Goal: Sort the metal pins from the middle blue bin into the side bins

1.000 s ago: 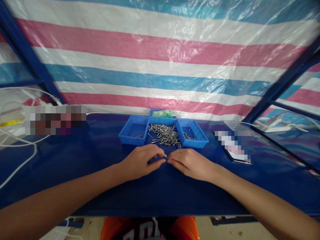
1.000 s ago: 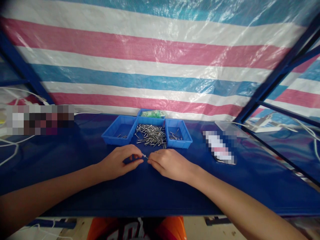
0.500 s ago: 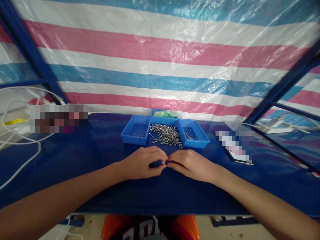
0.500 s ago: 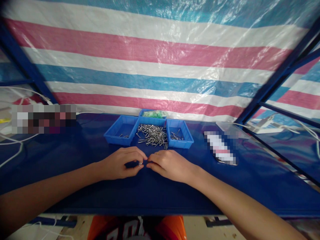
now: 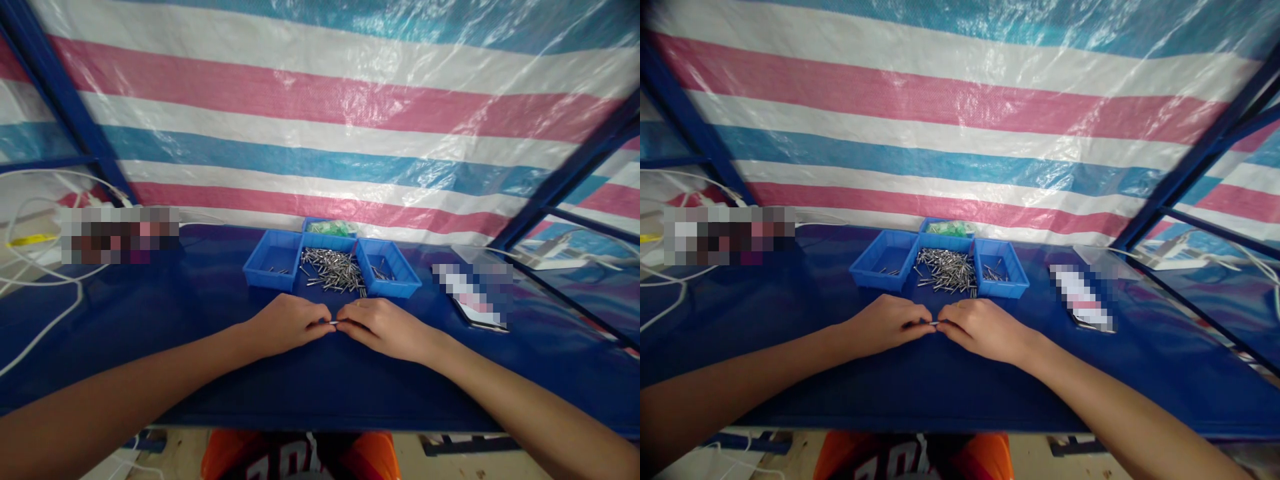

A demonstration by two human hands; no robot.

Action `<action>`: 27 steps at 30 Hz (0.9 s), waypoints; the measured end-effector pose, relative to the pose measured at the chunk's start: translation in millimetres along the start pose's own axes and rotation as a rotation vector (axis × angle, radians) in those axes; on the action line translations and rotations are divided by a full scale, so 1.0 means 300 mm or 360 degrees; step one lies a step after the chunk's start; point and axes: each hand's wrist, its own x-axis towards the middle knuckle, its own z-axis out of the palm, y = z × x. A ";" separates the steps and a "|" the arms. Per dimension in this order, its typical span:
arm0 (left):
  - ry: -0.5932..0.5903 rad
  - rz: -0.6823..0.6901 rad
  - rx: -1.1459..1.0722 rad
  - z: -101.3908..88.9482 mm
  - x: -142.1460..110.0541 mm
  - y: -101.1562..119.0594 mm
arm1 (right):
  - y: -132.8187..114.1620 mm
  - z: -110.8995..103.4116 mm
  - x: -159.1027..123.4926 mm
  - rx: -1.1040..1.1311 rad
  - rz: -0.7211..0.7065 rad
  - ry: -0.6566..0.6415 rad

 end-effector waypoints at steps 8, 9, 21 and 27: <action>0.0077 0.0018 0.0079 -0.033 -0.003 0.013 | 0.004 -0.007 0.000 -0.0054 0.0037 0.0025; 0.0098 0.0026 0.0082 -0.040 -0.005 0.013 | 0.007 -0.010 -0.001 -0.0067 0.0050 0.0031; 0.0146 0.0000 -0.0006 -0.054 -0.012 -0.001 | 0.014 -0.015 -0.006 -0.0114 0.0105 0.0068; 0.0262 0.0172 0.0010 -0.050 -0.008 0.007 | 0.014 0.002 -0.004 -0.0131 0.0048 0.0036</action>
